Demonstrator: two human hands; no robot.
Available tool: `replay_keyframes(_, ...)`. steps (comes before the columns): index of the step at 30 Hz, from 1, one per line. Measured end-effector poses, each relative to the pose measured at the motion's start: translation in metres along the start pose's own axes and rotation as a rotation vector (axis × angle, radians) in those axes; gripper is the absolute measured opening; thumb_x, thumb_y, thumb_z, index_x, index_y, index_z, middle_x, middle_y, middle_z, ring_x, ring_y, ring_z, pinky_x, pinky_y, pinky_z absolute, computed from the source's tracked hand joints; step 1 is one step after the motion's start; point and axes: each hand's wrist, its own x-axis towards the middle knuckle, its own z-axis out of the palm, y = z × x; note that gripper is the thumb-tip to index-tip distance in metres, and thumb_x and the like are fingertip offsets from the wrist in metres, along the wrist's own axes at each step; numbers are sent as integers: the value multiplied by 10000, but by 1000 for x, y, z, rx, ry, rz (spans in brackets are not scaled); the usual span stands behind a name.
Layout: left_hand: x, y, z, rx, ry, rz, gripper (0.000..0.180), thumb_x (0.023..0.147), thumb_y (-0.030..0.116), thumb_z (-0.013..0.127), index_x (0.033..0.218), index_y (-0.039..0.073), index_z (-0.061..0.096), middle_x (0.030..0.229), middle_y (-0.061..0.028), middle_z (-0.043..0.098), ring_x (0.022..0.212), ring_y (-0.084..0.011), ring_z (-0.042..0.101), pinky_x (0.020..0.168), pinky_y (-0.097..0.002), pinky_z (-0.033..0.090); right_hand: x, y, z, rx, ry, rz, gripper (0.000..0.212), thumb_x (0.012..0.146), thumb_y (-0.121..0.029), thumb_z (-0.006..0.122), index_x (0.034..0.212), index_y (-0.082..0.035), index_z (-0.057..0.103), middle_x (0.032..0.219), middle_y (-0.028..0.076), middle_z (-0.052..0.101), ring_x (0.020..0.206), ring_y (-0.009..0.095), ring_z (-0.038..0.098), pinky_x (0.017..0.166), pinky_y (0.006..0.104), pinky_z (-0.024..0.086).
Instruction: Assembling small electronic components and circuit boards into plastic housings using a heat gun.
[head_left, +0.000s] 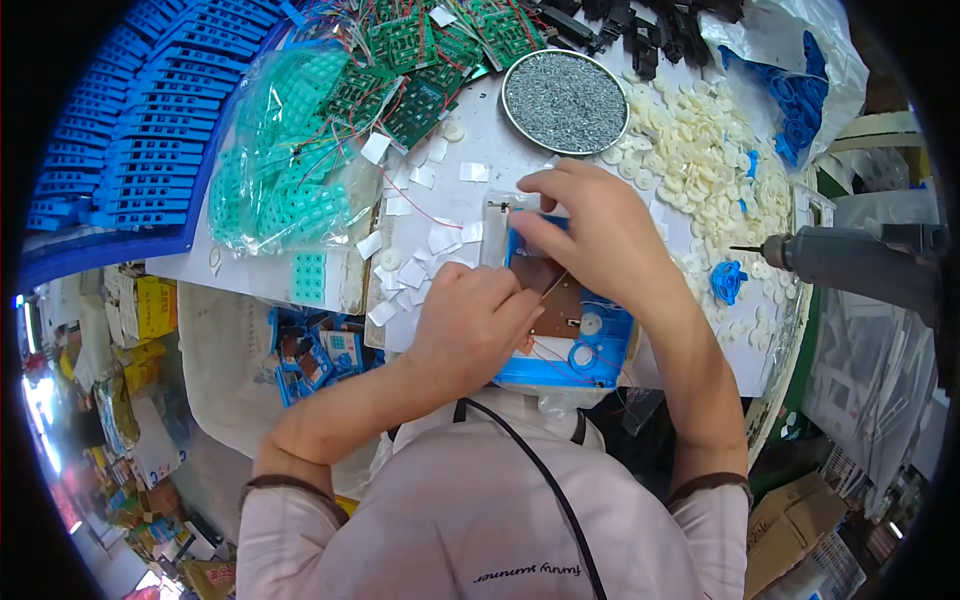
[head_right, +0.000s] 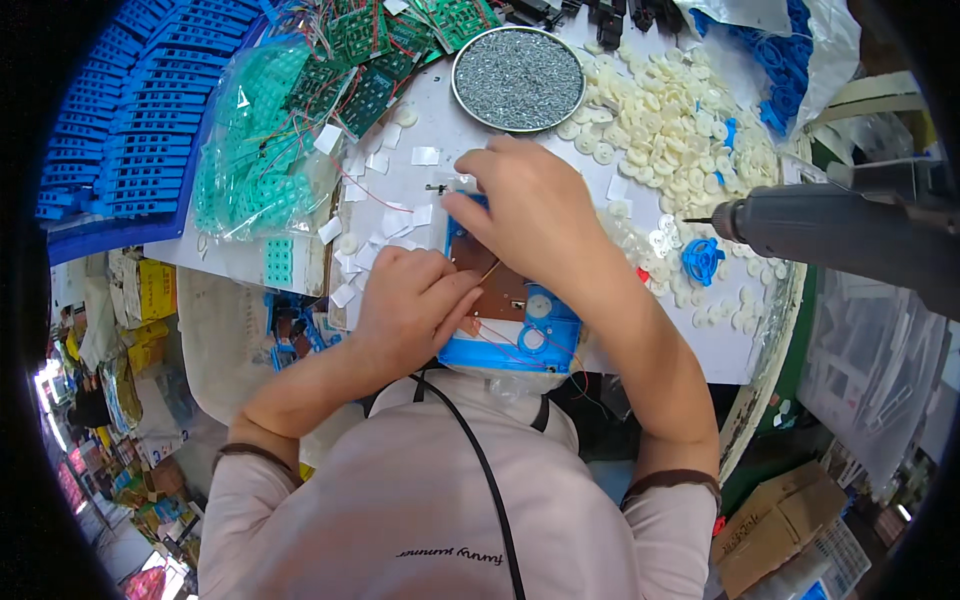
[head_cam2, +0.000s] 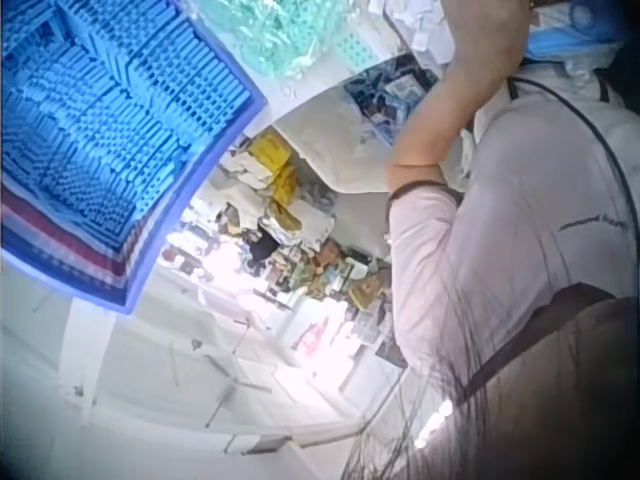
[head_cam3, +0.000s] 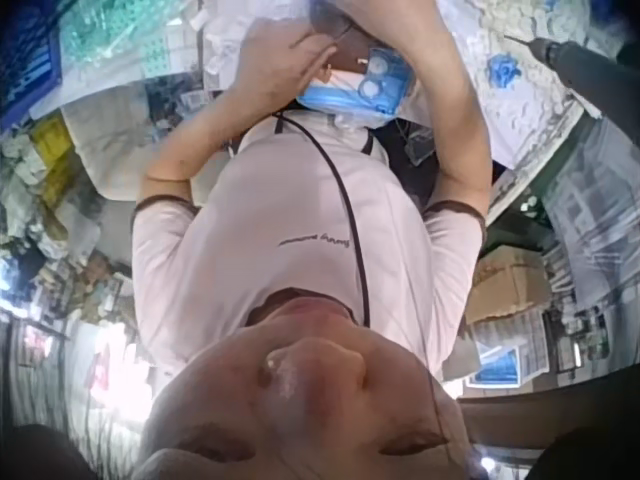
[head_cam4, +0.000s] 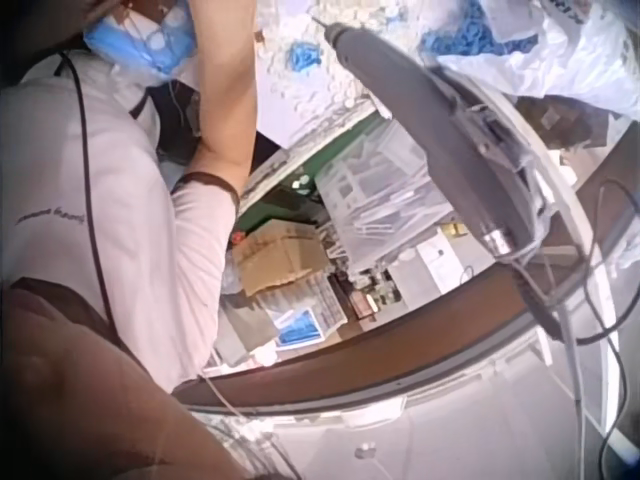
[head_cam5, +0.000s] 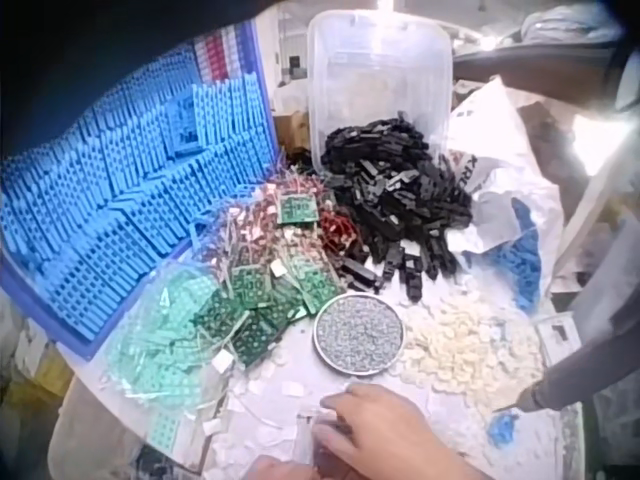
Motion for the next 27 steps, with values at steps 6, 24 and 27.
replay_keyframes(6, -13, 5, 13, -11, 53, 7, 348, 806, 155, 754, 1141, 77, 707, 841, 2, 572, 759, -184, 548, 752, -377, 356, 24, 3, 7, 56, -198, 30, 176, 838, -160, 709, 913, 0, 710, 734, 131, 682, 667, 278, 673, 625, 369, 514)
replay_keyframes(24, 65, -22, -8, -441, 18, -81, 98, 858, 76, 688, 944, 30, 695, 921, -118, 672, 879, -314, 627, 796, -398, 485, -68, 4, -9, 231, 236, -13, 118, 796, -31, 775, 901, -28, 722, 830, 101, 690, 725, 264, 644, 653, 350, 511)
replay_keyframes(27, 60, -22, -5, -477, -35, -95, 88, 852, 67, 689, 935, 36, 689, 879, -114, 673, 864, -312, 628, 797, -401, 485, -67, 10, -11, 212, 246, -21, 120, 796, -11, 775, 905, -17, 725, 824, 95, 692, 706, 234, 641, 622, 331, 506)
